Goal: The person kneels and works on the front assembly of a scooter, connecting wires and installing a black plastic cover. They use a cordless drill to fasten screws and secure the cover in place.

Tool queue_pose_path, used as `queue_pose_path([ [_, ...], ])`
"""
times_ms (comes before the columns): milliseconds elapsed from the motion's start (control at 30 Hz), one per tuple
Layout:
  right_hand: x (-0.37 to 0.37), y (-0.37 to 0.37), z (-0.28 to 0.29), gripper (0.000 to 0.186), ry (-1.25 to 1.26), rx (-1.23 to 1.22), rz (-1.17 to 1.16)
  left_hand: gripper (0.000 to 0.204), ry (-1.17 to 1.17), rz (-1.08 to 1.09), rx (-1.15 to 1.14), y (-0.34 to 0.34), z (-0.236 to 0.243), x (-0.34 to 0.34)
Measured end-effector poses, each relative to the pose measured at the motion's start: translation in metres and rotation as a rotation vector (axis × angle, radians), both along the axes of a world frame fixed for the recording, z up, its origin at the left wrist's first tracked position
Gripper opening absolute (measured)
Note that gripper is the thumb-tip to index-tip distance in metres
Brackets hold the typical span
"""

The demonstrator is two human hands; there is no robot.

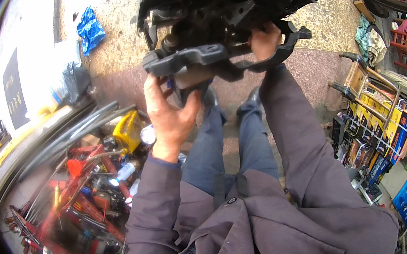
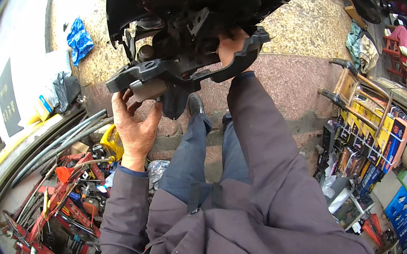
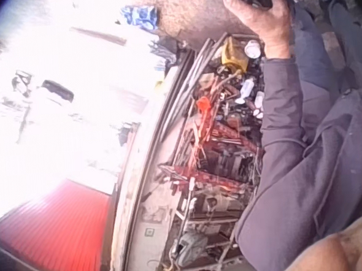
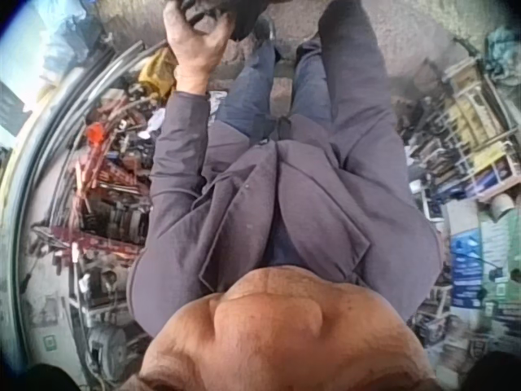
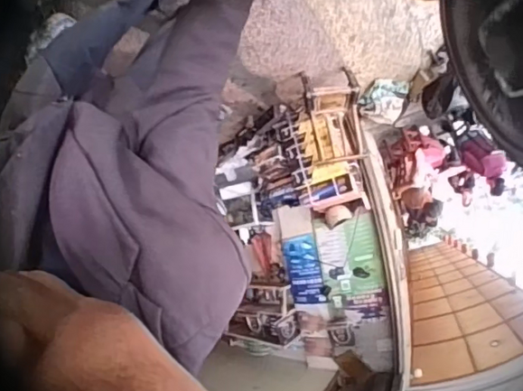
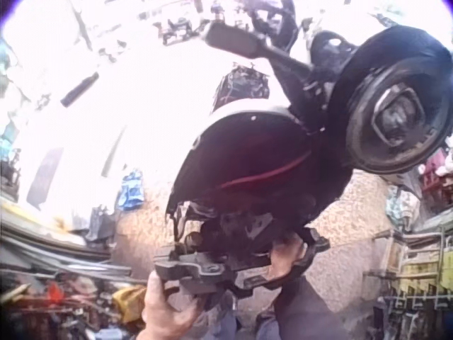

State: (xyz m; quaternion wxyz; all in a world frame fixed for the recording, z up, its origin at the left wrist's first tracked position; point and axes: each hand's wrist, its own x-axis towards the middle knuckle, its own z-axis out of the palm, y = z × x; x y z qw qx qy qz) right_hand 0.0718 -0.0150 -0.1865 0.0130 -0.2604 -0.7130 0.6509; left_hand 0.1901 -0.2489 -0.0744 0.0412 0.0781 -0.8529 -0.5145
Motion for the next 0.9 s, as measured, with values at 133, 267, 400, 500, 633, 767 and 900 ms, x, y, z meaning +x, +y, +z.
queue_pose_path([
  [133, 0.001, -0.006, 0.001, 0.011, 0.118, -0.412, -0.139, 0.078, 0.011, 0.012, -0.008, -0.001, -0.006, 0.005],
  [267, 0.014, 0.007, 0.011, 0.011, 0.015, -0.739, -0.231, 0.081, 0.072, 0.000, -0.019, -0.007, -0.009, 0.002],
  [400, 0.018, 0.005, 0.012, 0.018, 0.020, -0.602, -0.130, 0.078, 0.049, 0.017, 0.056, -0.014, -0.009, 0.001],
  [500, 0.013, 0.003, 0.011, 0.016, 0.003, -0.512, -0.094, 0.079, 0.037, 0.027, 0.075, -0.015, -0.012, 0.003],
  [633, 0.008, 0.002, 0.009, 0.010, -0.069, -0.242, 0.023, 0.080, -0.020, 0.020, 0.116, -0.016, -0.019, 0.006],
  [767, 0.007, 0.002, 0.009, 0.016, -0.073, -0.009, 0.172, 0.079, -0.018, 0.018, 0.111, -0.016, -0.021, 0.004],
  [900, 0.011, -0.001, 0.007, 0.008, 0.005, -0.062, 0.018, 0.074, -0.024, 0.020, 0.088, -0.017, -0.018, 0.000],
])
